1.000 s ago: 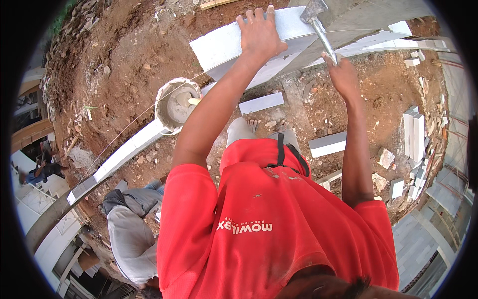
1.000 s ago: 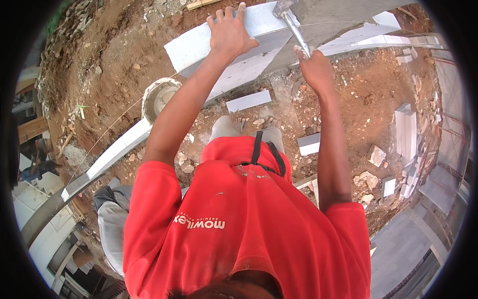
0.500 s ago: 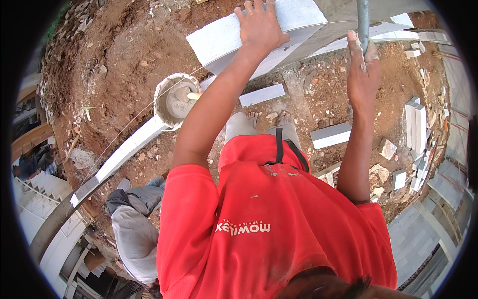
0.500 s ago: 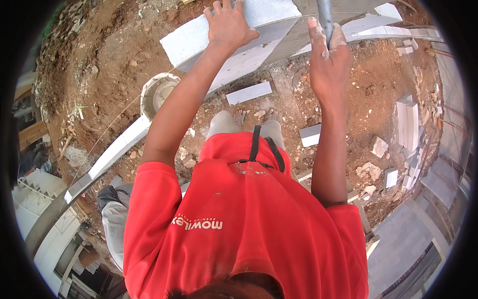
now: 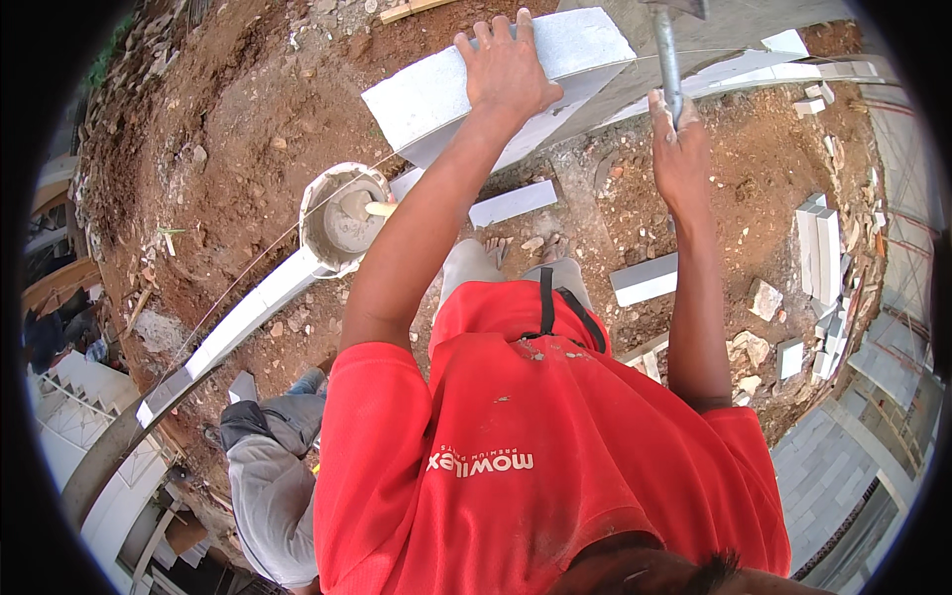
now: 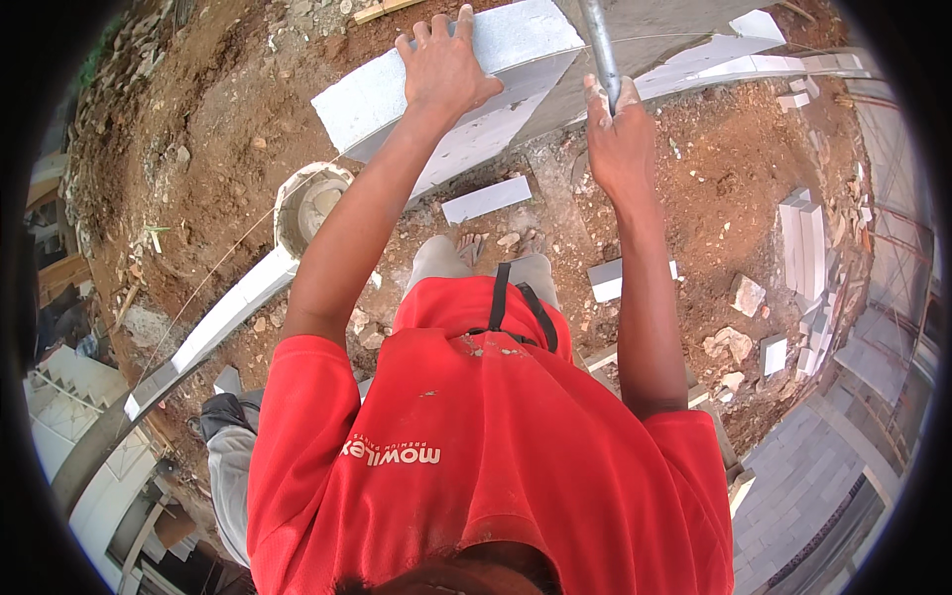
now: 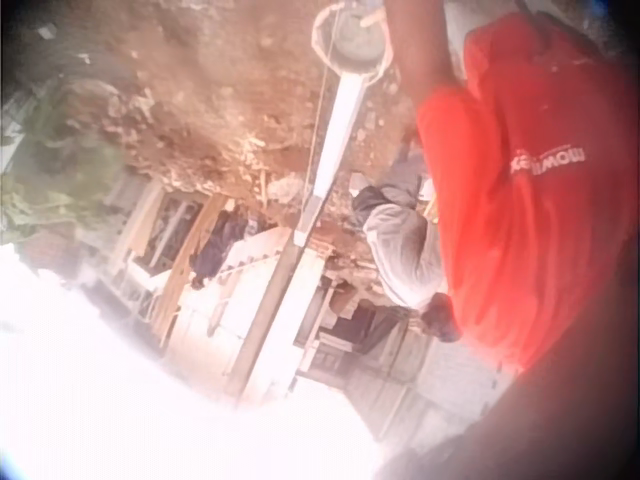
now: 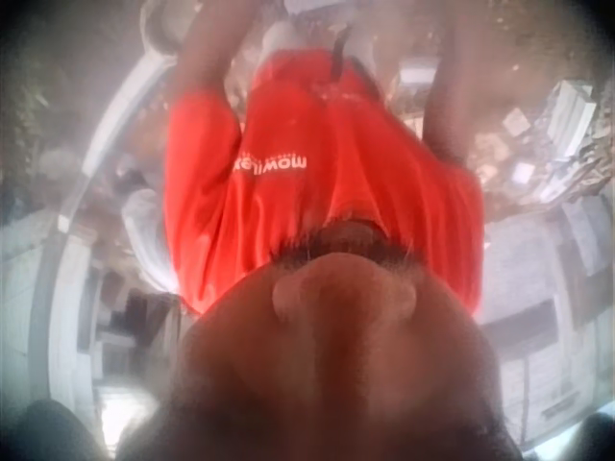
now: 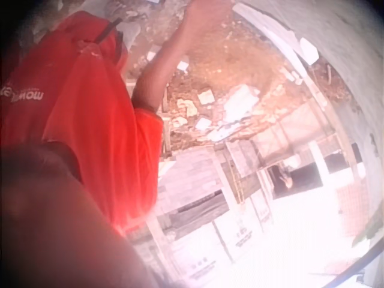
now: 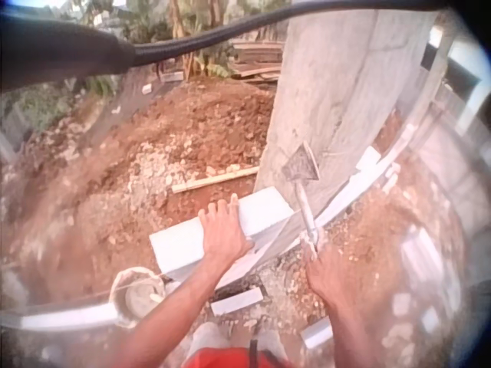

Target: The person lays white blocks along a low wall, applies mortar with a trowel, and taps blocks into place with a hammer. The person also carries a bucket of mortar and positions blocks for alignment.

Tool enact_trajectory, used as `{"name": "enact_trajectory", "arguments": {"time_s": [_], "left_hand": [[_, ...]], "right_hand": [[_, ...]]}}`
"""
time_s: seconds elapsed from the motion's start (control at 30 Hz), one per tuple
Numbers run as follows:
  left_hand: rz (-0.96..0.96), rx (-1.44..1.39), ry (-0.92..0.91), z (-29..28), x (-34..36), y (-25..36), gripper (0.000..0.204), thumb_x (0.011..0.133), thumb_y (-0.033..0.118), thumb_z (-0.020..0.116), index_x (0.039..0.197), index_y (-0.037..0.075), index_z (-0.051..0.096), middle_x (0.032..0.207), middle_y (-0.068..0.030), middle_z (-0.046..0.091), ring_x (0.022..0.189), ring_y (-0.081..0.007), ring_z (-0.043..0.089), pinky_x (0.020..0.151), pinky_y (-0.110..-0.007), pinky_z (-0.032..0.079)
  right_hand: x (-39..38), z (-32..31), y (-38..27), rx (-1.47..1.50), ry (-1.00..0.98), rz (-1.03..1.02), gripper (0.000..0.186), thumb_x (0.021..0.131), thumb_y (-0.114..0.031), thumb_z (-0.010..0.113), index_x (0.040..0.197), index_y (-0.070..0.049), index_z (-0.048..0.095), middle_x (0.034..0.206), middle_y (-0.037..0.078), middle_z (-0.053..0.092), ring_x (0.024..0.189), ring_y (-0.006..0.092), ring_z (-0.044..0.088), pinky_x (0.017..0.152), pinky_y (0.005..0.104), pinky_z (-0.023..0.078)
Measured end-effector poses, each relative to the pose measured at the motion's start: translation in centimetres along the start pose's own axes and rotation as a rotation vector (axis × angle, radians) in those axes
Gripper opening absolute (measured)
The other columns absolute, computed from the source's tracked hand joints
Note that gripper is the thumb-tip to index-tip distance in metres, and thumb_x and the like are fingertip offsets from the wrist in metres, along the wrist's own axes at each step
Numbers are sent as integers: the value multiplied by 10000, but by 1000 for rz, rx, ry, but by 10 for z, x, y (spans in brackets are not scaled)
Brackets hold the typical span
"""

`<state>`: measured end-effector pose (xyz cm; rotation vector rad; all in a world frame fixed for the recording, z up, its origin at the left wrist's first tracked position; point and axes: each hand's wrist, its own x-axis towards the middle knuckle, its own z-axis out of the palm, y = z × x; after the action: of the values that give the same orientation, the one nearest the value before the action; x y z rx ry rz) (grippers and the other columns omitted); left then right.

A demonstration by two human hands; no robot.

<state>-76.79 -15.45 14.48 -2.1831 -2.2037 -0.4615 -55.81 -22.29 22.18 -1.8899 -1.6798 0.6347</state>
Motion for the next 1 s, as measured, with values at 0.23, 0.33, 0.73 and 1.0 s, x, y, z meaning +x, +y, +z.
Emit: {"name": "enact_trajectory", "arguments": {"time_s": [0.23, 0.33, 0.73, 1.0], "left_hand": [[-1, -10, -72, -8, -4, 1, 1127, 670, 452, 868, 1607, 84, 362, 1432, -197, 524, 1375, -401, 456, 1144, -602, 306], [20, -23, -78, -9, -4, 8, 1141, 665, 457, 874, 1607, 73, 356, 1436, -197, 516, 1374, -399, 453, 1146, -611, 296], [60, -238, -396, -3, 61, -21, 1165, 721, 917, 596, 1604, 175, 429, 1527, -184, 552, 1459, -398, 461, 1157, -668, 290], [93, -254, -407, 8, 63, -26, 1104, 702, 924, 621, 1579, 270, 466, 1444, -118, 642, 1318, -307, 628, 1096, -546, 486]], "right_hand": [[4, 7, 18, -78, 1, 21, 394, 1062, -386, 586, 1083, -4, 680, 765, 177, 659, 689, 300, 637, 676, 461, 493], [29, 12, 53, -419, -150, 116, 414, 1045, -411, 618, 1093, -8, 695, 788, 137, 675, 699, 242, 629, 671, 438, 496], [-39, -37, 8, 425, -57, 222, 188, 1019, -153, 624, 1175, -51, 598, 778, -35, 558, 635, 37, 469, 517, 228, 358], [-46, -29, -11, 125, 210, -137, 422, 1085, -342, 578, 1352, -16, 611, 868, 60, 665, 720, 174, 610, 664, 366, 496]]}}
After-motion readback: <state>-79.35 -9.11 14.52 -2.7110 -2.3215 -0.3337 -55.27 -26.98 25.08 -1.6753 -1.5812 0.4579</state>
